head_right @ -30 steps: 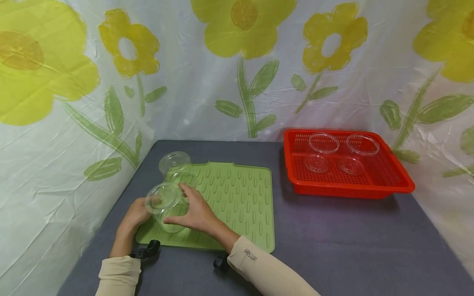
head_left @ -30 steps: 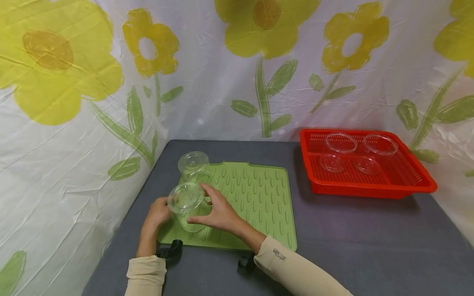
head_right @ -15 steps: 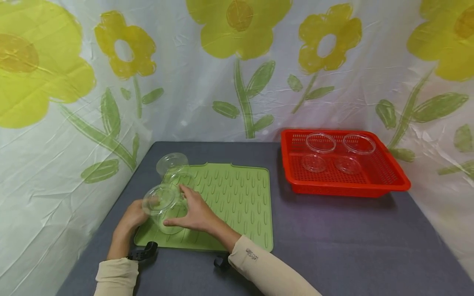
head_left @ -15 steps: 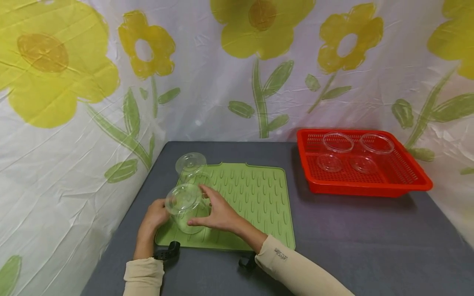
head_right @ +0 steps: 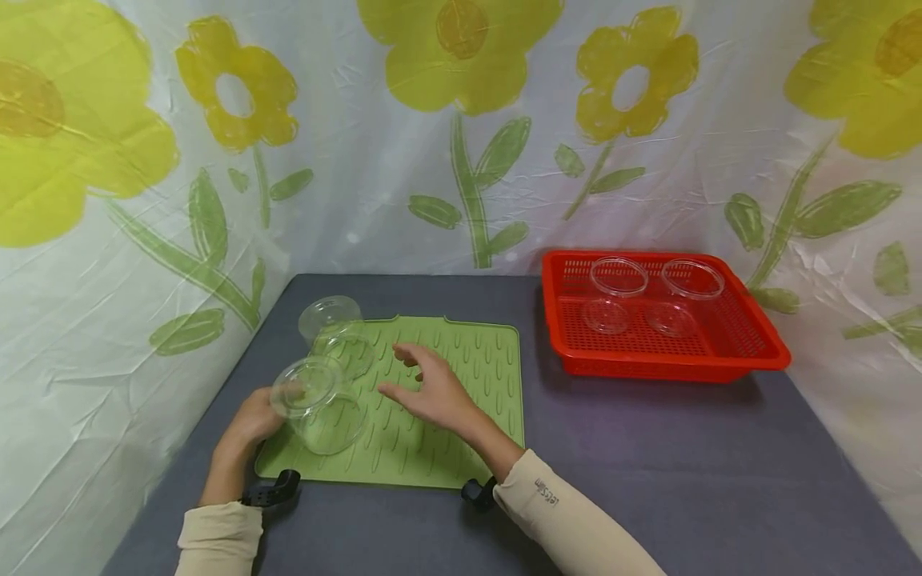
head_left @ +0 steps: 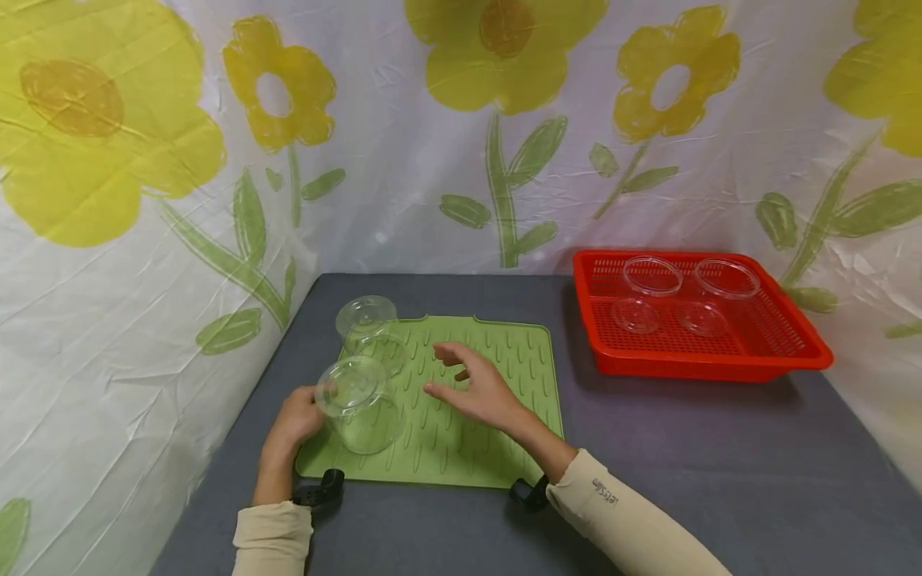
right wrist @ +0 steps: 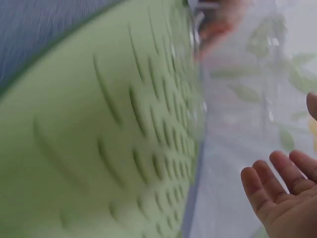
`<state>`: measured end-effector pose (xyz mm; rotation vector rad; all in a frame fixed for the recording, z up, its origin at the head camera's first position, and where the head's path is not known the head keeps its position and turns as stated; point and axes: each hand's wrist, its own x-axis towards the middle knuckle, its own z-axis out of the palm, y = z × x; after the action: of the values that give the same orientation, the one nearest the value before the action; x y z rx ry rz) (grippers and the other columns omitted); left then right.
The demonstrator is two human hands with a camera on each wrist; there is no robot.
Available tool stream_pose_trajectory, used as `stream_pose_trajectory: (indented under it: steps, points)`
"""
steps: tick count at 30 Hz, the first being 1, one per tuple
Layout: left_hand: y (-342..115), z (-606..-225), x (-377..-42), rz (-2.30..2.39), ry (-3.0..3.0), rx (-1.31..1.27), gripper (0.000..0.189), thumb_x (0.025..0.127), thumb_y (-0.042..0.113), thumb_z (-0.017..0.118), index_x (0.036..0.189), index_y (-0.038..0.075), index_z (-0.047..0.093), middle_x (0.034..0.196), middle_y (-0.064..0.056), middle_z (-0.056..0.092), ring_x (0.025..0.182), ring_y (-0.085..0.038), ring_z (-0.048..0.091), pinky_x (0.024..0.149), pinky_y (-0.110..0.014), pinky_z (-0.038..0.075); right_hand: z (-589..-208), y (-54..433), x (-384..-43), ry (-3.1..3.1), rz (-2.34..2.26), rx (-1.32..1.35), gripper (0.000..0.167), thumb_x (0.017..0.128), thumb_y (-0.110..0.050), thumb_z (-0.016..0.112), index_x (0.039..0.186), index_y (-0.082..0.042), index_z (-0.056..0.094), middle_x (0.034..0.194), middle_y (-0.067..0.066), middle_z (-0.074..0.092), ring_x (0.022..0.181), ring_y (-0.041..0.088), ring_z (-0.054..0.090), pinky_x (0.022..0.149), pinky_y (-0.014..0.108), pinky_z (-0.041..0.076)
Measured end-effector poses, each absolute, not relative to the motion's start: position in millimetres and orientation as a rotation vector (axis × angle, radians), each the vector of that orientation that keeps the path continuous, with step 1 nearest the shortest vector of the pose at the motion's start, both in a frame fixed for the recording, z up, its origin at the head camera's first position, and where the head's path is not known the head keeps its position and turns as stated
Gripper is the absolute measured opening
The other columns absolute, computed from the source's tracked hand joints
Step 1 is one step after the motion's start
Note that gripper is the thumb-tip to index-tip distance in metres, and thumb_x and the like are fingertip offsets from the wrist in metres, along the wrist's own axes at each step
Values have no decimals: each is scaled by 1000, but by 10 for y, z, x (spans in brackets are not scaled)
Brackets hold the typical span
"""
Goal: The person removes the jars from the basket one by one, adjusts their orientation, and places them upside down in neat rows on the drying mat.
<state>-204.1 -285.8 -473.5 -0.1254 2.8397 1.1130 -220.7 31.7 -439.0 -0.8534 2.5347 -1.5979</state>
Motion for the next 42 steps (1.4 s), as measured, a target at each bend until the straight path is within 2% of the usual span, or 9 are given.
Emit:
stream_pose_trajectory:
  steps: [4, 7, 10, 15, 19, 27, 34, 37, 42]
  points:
    - [-2844, -4738, -2051, 1115, 2836, -116, 43, 108, 25, 50, 122, -12, 66, 106, -28, 65, 71, -24, 50, 66, -36, 40, -4308, 613, -2243, 2631, -1646, -850, 49, 95, -20, 74, 140, -8, 58, 131, 13, 67, 119, 31, 63, 93, 51, 55]
    - [-2829, -4733, -2042, 1111, 2819, -117, 43, 109, 23, 46, 128, -11, 63, 116, -33, 63, 82, -35, 58, 70, -37, 42, -4254, 839, -2255, 2705, -1669, -836, 43, 94, -18, 74, 135, -8, 63, 125, 12, 69, 114, 32, 65, 90, 52, 56]
    - [-2820, -4719, -2028, 1115, 2812, -125, 46, 109, 23, 46, 136, -12, 57, 131, -37, 57, 91, -39, 58, 72, -38, 42, -4188, 1066, -2269, 2778, -1690, -823, 38, 94, -17, 75, 129, -8, 66, 119, 12, 71, 109, 31, 66, 88, 52, 57]
    - [-2818, -4711, -2039, 1111, 2828, -129, 48, 109, 28, 48, 132, -12, 60, 111, -32, 61, 74, -28, 51, 66, -35, 40, -4030, 1459, -2316, 2867, -1759, -720, 32, 94, -15, 74, 125, -8, 68, 113, 13, 73, 98, 19, 68, 83, 38, 58]
    - [-2814, -4709, -2043, 1114, 2817, -140, 47, 108, 26, 48, 132, -12, 60, 116, -36, 60, 79, -31, 54, 68, -35, 40, -3874, 1731, -2355, 2896, -1789, -602, 33, 96, -17, 72, 128, -8, 67, 114, 15, 73, 95, 8, 64, 81, 24, 53]
    - [-2825, -4708, -2028, 1114, 2799, -143, 52, 109, 31, 47, 134, -13, 58, 122, -36, 59, 80, -28, 54, 69, -36, 41, -3711, 2113, -2483, 3035, -1781, -368, 37, 97, -24, 70, 130, -7, 65, 119, 15, 70, 100, 3, 57, 85, 19, 47]
    - [-2854, -4724, -2009, 1123, 2810, -149, 47, 108, 31, 48, 112, -13, 66, 90, -21, 61, 70, -22, 48, 65, -34, 38, -3748, 2410, -2632, 3102, -1782, -106, 44, 98, -32, 68, 131, -3, 63, 127, 17, 67, 102, 0, 55, 88, 17, 45]
    - [-2854, -4735, -2016, 1137, 2800, -166, 44, 108, 31, 48, 101, -9, 66, 73, -10, 50, 64, -20, 43, 63, -34, 37, -3750, 2524, -2667, 3105, -1781, 2, 49, 99, -35, 66, 134, -2, 60, 130, 18, 65, 105, 2, 54, 87, 14, 44]
    - [-2849, -4731, -2032, 1116, 2802, -158, 46, 109, 32, 46, 102, -9, 66, 68, -5, 44, 62, -19, 42, 62, -34, 38, -3766, 2656, -2725, 3122, -1781, 122, 50, 99, -35, 65, 134, 0, 59, 131, 18, 63, 103, 2, 52, 84, 13, 43]
